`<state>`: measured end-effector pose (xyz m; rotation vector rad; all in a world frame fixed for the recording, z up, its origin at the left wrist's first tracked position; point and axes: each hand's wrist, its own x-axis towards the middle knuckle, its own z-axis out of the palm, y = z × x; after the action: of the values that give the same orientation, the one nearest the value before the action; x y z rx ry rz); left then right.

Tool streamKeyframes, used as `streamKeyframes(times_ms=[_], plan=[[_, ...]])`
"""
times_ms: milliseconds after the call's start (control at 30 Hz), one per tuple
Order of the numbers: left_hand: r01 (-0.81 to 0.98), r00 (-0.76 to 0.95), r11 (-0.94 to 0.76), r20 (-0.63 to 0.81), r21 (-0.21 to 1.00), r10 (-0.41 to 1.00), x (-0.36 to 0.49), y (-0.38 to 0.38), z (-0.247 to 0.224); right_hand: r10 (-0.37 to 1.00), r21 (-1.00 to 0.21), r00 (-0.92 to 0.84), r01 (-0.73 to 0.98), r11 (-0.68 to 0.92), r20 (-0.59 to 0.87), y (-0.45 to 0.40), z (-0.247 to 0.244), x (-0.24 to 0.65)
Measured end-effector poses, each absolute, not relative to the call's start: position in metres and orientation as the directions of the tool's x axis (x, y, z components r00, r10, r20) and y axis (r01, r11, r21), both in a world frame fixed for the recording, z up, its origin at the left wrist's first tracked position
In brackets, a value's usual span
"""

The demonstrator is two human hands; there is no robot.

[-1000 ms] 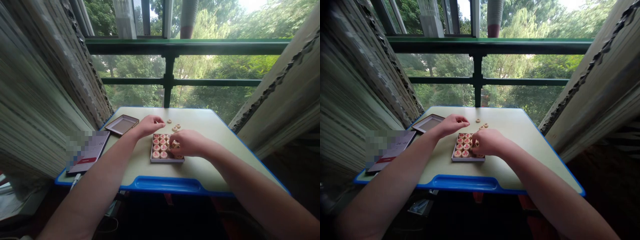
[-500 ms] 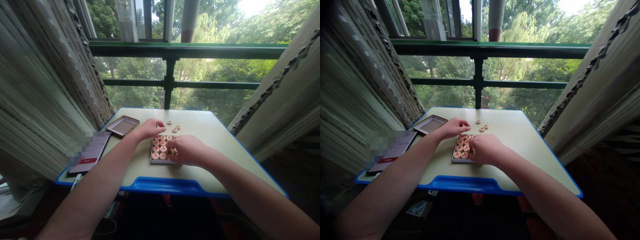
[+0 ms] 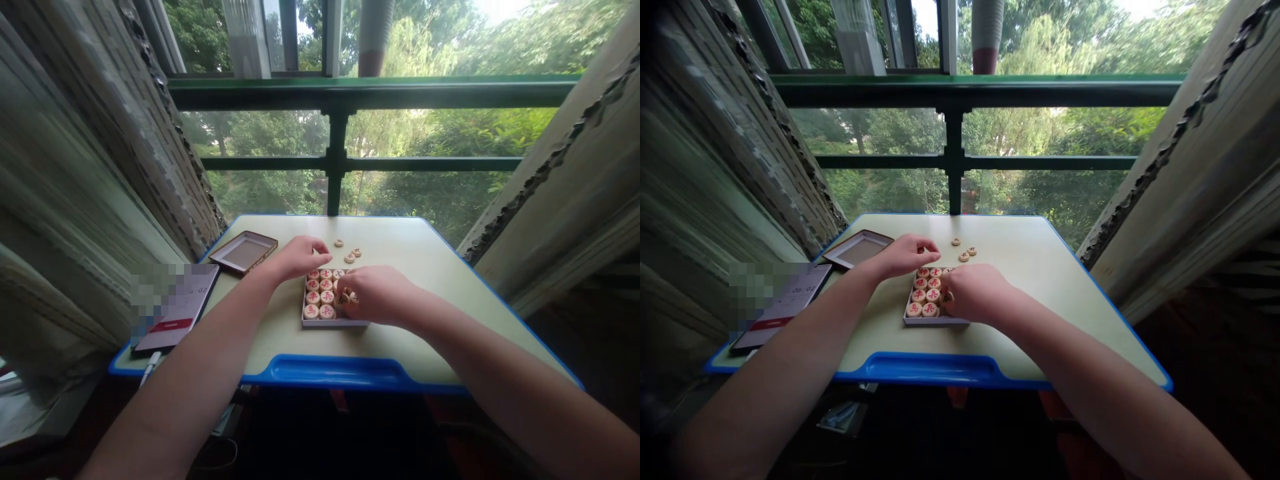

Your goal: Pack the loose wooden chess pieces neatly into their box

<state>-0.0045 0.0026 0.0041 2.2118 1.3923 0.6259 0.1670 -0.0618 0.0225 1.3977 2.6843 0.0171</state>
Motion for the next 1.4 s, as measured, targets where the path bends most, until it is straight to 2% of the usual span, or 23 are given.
streamKeyframes(times_ms=[167,500,867,1100,1233,1400], plan=[[0.704,0.401,-0.406,0.145,0.583,0.905,-0.005,0.002,0.004,0.845,0.051,-0.53,0.844,0.534,-0.073,-0.061,0.02,0.165],[0.642,0.398,-0.382,0.136,0.665,0.907,-0.006,0.005,0.004,0.884,0.057,-0.456,0.885,0.463,-0.098,-0.065,0.023,0.162],[0.662,0.4,-0.394,0.144,0.637,0.905,-0.007,0.006,0.002,0.869,-0.012,-0.486,0.873,0.487,-0.087,-0.06,0.016,0.166],[0.675,0.397,-0.408,0.164,0.615,0.903,-0.007,0.005,0.004,0.834,0.008,-0.542,0.838,0.546,-0.102,-0.065,0.024,0.166],[0.648,0.49,-0.477,0.155,0.594,0.858,-0.004,0.001,0.005,0.839,0.029,-0.532,0.842,0.539,-0.116,-0.068,0.03,0.17],[0.559,0.647,-0.584,0.13,0.589,0.751,-0.001,-0.002,0.005,0.817,-0.016,-0.56,0.826,0.564,-0.138,-0.066,0.035,0.175]])
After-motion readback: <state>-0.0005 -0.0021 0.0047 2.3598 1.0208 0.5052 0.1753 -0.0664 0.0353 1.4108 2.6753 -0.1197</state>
